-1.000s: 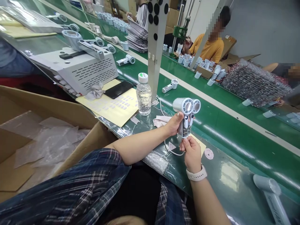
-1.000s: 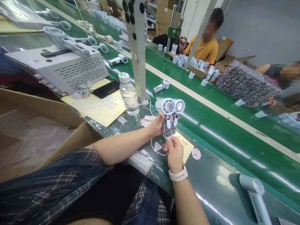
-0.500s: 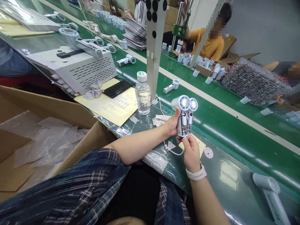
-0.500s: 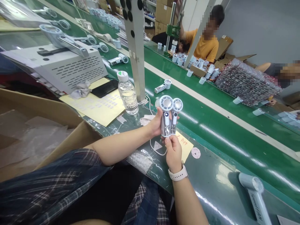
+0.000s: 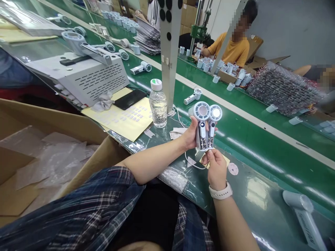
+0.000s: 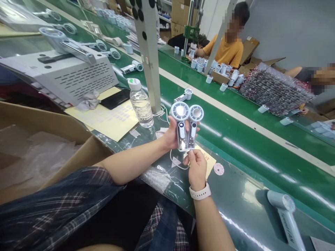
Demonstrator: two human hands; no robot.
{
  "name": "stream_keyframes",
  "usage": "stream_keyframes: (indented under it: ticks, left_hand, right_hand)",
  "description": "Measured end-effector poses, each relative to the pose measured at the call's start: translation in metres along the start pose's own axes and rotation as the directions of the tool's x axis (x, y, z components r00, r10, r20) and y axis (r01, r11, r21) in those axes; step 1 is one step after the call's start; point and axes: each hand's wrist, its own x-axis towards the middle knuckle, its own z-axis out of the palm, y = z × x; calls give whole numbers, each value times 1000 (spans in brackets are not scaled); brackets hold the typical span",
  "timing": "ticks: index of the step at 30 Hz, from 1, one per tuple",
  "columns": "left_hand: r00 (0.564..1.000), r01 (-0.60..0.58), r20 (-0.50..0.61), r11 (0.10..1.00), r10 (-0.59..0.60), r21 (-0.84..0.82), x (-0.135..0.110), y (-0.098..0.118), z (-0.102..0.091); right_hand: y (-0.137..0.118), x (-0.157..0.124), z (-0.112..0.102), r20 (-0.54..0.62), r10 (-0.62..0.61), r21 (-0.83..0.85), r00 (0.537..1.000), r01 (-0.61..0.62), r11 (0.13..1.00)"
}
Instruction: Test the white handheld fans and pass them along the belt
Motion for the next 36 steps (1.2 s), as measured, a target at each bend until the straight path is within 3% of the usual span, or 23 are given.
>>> stream_keyframes:
  ticks: [7, 14, 22, 27, 31, 36]
  left_hand:
    - [996, -88, 19, 987, 86, 133, -7, -7, 4]
    - [1000, -22, 5, 999, 22, 43, -1, -7, -2]
    - [998, 51, -29, 997, -53, -62, -1, -8, 0]
    - [990, 26, -135, 994, -40, -103, 5, -5, -8]
    - [998, 51, -33, 999, -51, 8, 1, -7, -10]
    - [978, 71, 162, 947, -127, 314, -16, -13, 0]
  right_hand:
    - [2, -4, 8, -11, 17, 60, 1000, -16, 998]
    - [-1, 2, 2, -14, -9, -78, 1000, 8, 997]
    - [2, 2, -5, 7, -30, -12, 1000, 30, 999]
    - [0, 3, -7, -26, -138, -60, 990, 136, 989]
    - [2, 11, -18, -183, -92, -79, 979, 79, 994]
    - [-5, 14, -33, -40, -39, 151, 998, 44, 988]
